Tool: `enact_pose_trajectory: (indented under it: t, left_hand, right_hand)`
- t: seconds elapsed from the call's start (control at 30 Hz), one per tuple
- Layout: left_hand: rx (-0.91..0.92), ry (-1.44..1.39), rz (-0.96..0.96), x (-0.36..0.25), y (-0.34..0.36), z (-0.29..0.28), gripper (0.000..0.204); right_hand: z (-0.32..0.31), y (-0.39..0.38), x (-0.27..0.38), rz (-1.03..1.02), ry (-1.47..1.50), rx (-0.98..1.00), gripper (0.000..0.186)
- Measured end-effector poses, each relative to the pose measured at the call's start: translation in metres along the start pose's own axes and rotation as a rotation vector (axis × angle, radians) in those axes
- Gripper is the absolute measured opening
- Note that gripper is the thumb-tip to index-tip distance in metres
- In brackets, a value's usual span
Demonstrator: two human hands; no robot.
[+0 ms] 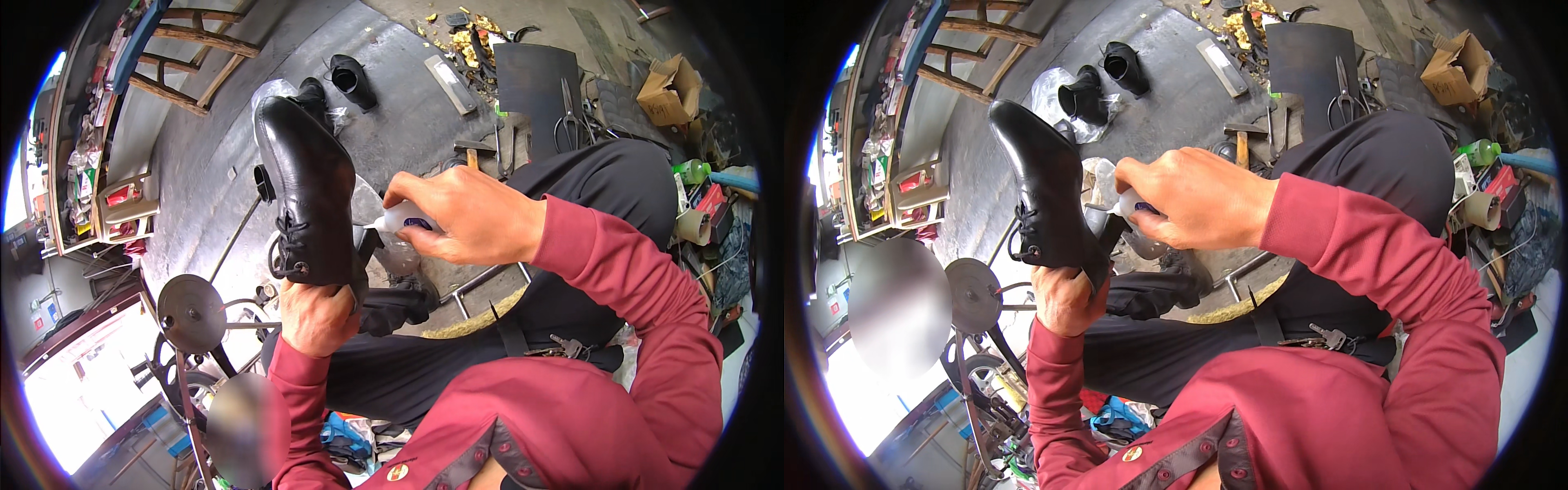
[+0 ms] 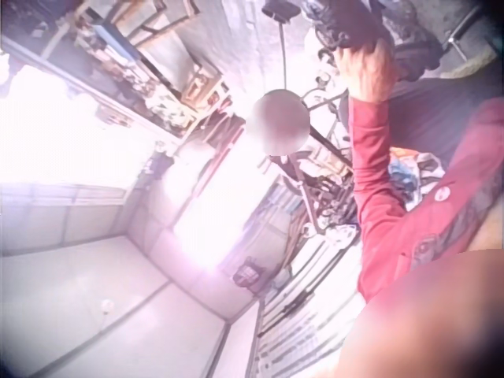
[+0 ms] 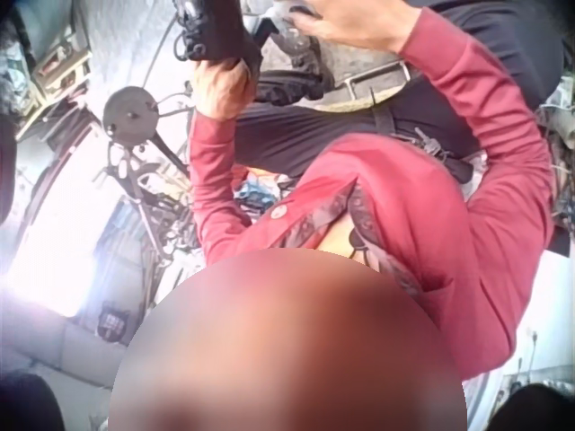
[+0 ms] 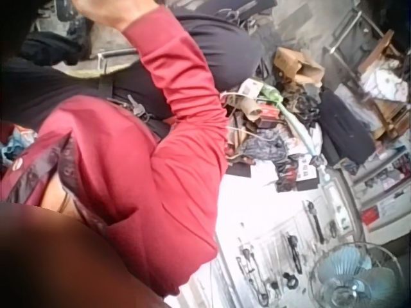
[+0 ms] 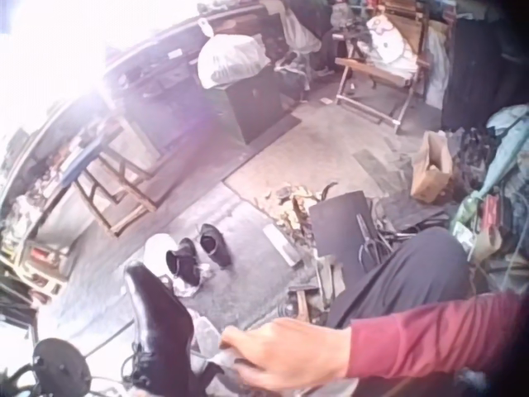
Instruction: The person hammers nails into the heel of a black boot, then applies glue to the heel and presses it to secure the repair. The person handles the boot and tools while seated on the floor.
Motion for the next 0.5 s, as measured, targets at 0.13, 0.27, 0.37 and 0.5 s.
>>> enact_pose_trajectory:
  t: [0.13,0.27,0.37,0.5]
  left_hand:
    - [-0.004,0.022,0.005,0.000,0.000,0.000,0.022]
    - [0.000,-0.002,-0.013,0.002,-0.001,0.002,0.022]
    - [-0.038,-0.020,-0.031,0.005,-0.002,0.001,0.023]
    - [-0.099,-0.052,-0.036,0.010,-0.007,-0.001,0.026]
  right_hand:
    - [-0.004,0.005,0.005,-0.029,-0.017,-0.024,0.032]
    - [-0.003,0.007,0.005,-0.026,-0.012,0.002,0.032]
    - [-0.004,0.006,0.002,0.011,0.006,0.013,0.033]
    - [-0.016,0.010,0.002,0.001,0.146,-0.086,0.032]
Point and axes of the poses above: each hand's wrist, its own y-axis towards the middle knuckle, its own z-axis out of the palm, x = y × z, the point moved 9 cm from there along y, towards the middle knuckle, and after that the axes turned 7 degrees about -y, right-handed, at the moved point
